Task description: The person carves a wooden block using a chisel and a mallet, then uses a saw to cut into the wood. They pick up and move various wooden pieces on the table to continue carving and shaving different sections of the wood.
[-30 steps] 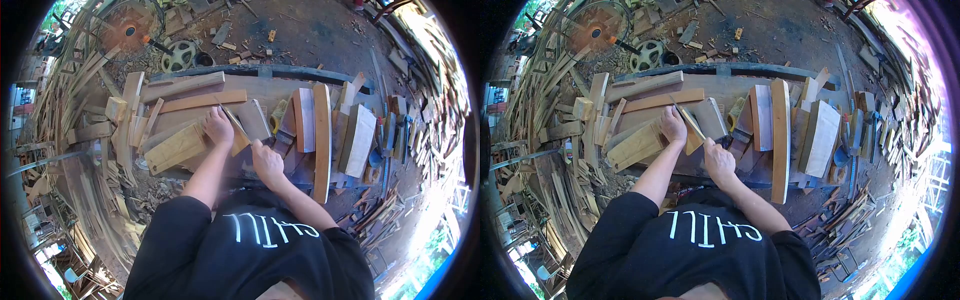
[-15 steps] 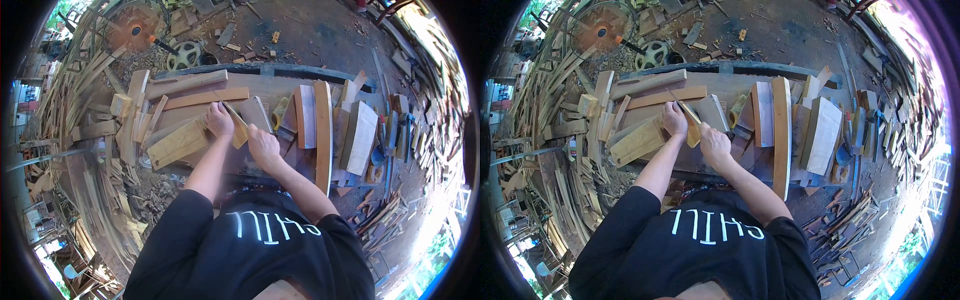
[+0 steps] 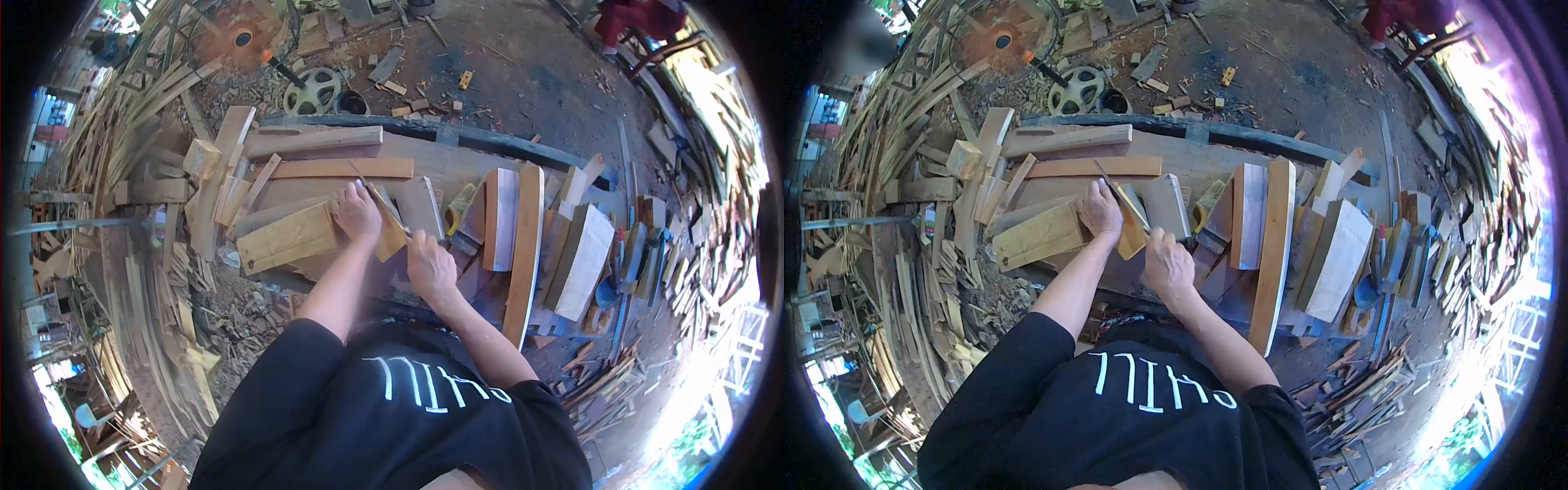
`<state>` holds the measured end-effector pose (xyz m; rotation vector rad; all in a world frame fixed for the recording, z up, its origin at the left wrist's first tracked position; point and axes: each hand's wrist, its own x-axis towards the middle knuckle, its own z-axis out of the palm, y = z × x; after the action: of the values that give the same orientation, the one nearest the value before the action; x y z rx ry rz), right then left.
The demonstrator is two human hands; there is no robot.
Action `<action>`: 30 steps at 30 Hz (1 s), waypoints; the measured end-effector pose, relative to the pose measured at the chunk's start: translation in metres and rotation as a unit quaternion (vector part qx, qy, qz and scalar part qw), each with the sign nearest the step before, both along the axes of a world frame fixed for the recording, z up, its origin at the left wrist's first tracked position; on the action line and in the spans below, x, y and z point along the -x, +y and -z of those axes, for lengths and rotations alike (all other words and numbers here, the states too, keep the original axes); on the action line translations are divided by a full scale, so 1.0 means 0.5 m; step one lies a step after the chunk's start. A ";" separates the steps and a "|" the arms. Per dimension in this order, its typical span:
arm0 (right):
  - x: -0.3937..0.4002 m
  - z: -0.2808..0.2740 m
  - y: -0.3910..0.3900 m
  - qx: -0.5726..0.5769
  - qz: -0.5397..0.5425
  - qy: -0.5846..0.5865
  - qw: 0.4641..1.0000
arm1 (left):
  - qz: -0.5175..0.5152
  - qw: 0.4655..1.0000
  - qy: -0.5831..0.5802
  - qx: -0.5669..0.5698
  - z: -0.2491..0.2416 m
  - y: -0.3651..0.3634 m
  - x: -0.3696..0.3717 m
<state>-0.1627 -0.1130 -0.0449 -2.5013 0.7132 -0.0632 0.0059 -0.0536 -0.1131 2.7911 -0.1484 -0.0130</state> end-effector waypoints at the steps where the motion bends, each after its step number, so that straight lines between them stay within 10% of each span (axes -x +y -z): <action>1: 0.021 0.002 -0.004 0.001 -0.007 0.003 1.000 | -0.014 1.000 0.015 -0.001 -0.009 -0.001 0.004; 30: -0.071 0.048 -0.018 0.036 -0.060 0.029 0.997 | -0.035 0.998 -0.047 -0.004 -0.019 -0.016 0.012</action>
<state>-0.1273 -0.1221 -0.0687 -2.6184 0.5919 0.0269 -0.0002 -0.0618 -0.1035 2.8031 -0.0728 0.1345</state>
